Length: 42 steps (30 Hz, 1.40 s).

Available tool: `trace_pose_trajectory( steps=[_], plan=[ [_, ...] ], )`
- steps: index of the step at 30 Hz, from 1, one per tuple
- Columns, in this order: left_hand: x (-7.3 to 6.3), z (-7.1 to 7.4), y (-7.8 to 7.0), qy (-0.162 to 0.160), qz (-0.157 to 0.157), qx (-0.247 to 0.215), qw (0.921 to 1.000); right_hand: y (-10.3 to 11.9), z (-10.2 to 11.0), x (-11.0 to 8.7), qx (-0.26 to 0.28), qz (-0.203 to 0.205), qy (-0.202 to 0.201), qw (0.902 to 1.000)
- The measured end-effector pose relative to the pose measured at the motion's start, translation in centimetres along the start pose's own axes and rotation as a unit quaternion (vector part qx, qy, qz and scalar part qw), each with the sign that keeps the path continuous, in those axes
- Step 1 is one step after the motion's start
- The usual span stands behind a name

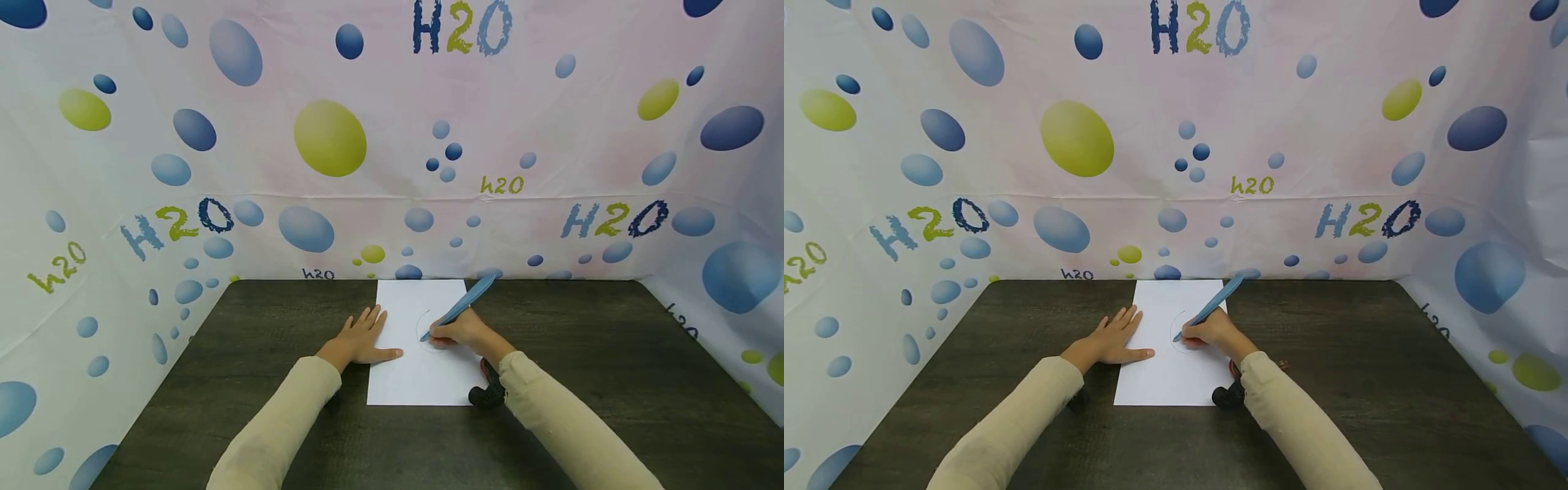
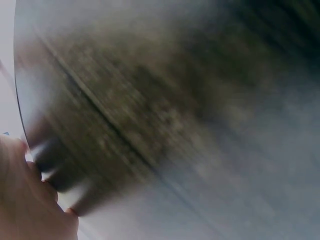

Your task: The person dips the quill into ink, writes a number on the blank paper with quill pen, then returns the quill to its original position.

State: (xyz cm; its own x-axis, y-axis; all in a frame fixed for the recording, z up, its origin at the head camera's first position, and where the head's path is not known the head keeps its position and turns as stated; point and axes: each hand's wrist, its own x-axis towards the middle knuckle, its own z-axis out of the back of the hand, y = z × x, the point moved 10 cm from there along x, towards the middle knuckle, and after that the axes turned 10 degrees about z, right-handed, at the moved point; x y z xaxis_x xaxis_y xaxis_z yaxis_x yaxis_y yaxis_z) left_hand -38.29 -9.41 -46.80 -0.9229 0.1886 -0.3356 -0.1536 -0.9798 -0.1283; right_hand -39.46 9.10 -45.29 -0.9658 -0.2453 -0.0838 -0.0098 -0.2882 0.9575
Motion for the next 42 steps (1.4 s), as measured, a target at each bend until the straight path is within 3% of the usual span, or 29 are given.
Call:
trace_pose_trajectory(
  steps=[7,16,25,29,42],
  plan=[
    [0.0,0.0,0.0,0.001,0.0,-0.005,1.0,0.0,-0.3,-0.3,0.008,0.005,0.019,0.9998],
    [0.1,-0.3,0.1,-0.001,0.004,0.004,1.0,0.8,1.2,-0.4,0.097,-0.002,-0.026,0.9949],
    [-0.2,0.0,-0.1,-0.002,-0.002,0.0,1.0,1.0,4.1,-0.8,0.113,-0.013,-0.107,0.9877],
    [-0.3,0.1,-0.1,-0.002,-0.004,-0.002,1.0,1.0,5.8,-1.4,0.107,-0.007,-0.126,0.9863],
    [-0.4,0.2,-0.2,0.002,-0.005,-0.002,1.0,0.6,10.6,-4.2,0.099,0.011,-0.118,0.9879]
  ],
)
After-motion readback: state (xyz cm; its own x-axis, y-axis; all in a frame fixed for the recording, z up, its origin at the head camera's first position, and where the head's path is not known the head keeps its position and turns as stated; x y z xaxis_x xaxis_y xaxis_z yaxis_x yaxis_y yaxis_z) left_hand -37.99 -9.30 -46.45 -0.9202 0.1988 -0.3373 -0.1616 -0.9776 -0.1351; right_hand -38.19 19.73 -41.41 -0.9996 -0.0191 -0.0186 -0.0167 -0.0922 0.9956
